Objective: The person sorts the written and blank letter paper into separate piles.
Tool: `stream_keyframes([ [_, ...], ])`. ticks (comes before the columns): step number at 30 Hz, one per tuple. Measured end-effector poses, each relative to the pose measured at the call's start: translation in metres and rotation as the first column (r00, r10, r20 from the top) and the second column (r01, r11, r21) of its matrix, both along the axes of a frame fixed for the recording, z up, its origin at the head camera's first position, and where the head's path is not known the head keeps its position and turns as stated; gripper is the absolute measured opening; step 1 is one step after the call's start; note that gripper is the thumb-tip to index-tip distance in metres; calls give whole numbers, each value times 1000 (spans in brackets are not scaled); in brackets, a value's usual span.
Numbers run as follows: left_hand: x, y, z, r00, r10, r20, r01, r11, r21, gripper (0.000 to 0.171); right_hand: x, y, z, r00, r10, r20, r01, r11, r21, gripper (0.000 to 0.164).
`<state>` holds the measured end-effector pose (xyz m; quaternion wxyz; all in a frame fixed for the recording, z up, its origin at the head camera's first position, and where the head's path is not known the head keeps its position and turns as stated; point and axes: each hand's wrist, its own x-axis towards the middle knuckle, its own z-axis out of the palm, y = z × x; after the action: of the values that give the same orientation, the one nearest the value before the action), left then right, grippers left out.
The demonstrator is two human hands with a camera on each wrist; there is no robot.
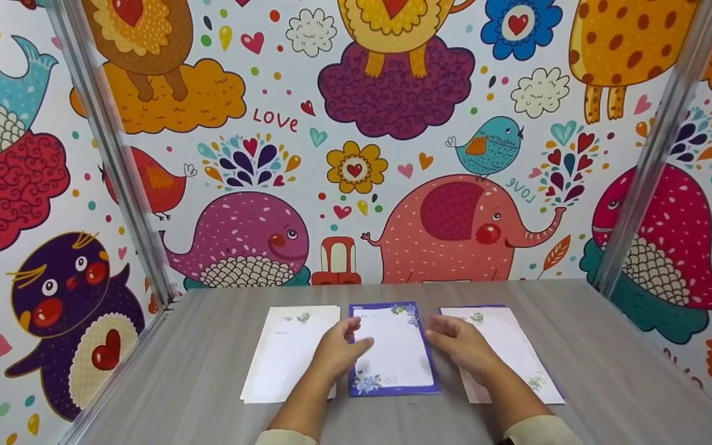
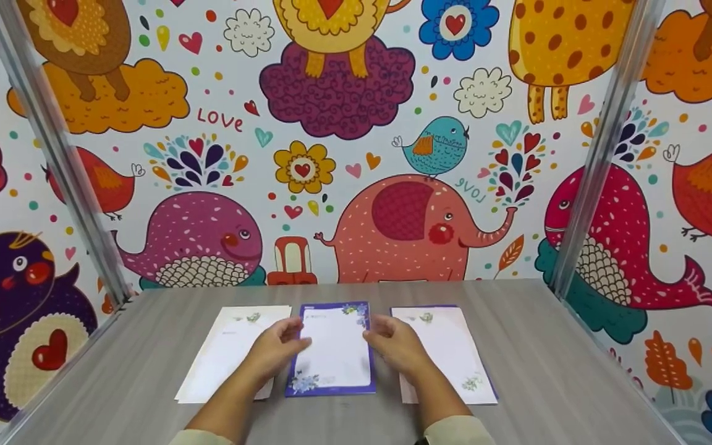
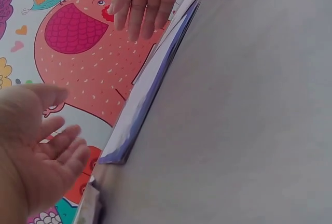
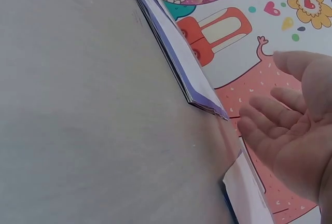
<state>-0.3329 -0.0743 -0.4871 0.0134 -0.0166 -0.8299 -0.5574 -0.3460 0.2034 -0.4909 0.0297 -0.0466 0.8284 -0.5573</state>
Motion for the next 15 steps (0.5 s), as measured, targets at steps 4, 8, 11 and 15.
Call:
stream_keyframes([
  [4,3,-3,-3,994,-97,56,104,986,-132,81,0,-1,-2,998,68,4,-68,989,128,73],
  [8,5,-3,-6,985,-156,79,168,967,-191,88,0,0,-3,983,183,1,-177,949,263,73],
  [11,5,-2,-8,981,-173,91,192,946,-260,89,0,1,-4,967,254,15,-242,899,366,72],
  [15,5,0,-10,974,-196,111,224,893,-391,89,2,2,-5,954,295,58,-287,838,463,72],
])
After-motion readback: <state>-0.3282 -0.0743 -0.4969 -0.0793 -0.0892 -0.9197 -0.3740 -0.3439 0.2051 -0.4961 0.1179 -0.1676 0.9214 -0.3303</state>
